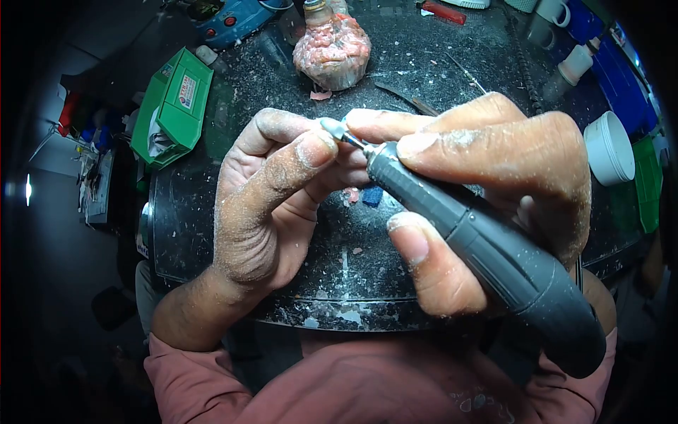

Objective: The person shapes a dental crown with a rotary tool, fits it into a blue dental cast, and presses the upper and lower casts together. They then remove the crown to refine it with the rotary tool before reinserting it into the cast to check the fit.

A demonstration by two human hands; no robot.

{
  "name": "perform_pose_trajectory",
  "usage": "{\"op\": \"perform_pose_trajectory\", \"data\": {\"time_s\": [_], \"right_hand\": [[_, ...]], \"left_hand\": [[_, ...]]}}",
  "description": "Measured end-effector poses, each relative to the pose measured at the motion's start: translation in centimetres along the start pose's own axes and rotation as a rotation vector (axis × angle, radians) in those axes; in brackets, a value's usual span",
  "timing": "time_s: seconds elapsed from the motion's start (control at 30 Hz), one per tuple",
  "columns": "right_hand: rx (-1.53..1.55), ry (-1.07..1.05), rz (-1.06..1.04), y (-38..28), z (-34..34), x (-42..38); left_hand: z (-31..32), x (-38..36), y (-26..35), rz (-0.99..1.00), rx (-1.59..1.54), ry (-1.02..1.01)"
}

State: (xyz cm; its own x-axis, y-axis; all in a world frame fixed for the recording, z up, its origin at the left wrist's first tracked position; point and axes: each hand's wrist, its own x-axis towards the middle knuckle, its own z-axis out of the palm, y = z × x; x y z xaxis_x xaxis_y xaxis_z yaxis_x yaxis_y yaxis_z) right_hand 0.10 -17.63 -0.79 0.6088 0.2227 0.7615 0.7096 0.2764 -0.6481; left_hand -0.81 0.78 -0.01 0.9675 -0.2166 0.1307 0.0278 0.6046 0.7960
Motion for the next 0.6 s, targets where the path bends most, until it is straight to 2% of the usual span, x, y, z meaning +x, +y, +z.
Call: {"op": "perform_pose_trajectory", "data": {"time_s": [0.3,0.37,0.4,0.5,0.53,0.6], "right_hand": [[-0.001,0.013,-0.041,0.9,-0.4,-0.4],[-0.275,-0.19,-0.135,0.6,-1.9,-0.5],[-0.275,-0.19,-0.136,0.7,-1.7,-0.4],[-0.141,-0.042,-0.117,0.9,-0.3,0.0],[-0.011,0.047,-0.03,0.7,0.5,-0.4],[-0.244,-0.102,-0.123,0.6,-1.0,0.2]], "left_hand": [[0.0,-0.1,-0.1,-0.02,-0.018,0.054],[-0.1,0.0,0.0,-0.024,-0.026,0.036],[-0.1,0.0,0.1,-0.027,-0.035,0.015],[0.1,0.1,-0.1,-0.003,-0.014,0.018],[0.2,0.2,-0.2,0.023,0.017,0.042],[-0.2,0.2,-0.2,0.043,0.035,0.028]]}}
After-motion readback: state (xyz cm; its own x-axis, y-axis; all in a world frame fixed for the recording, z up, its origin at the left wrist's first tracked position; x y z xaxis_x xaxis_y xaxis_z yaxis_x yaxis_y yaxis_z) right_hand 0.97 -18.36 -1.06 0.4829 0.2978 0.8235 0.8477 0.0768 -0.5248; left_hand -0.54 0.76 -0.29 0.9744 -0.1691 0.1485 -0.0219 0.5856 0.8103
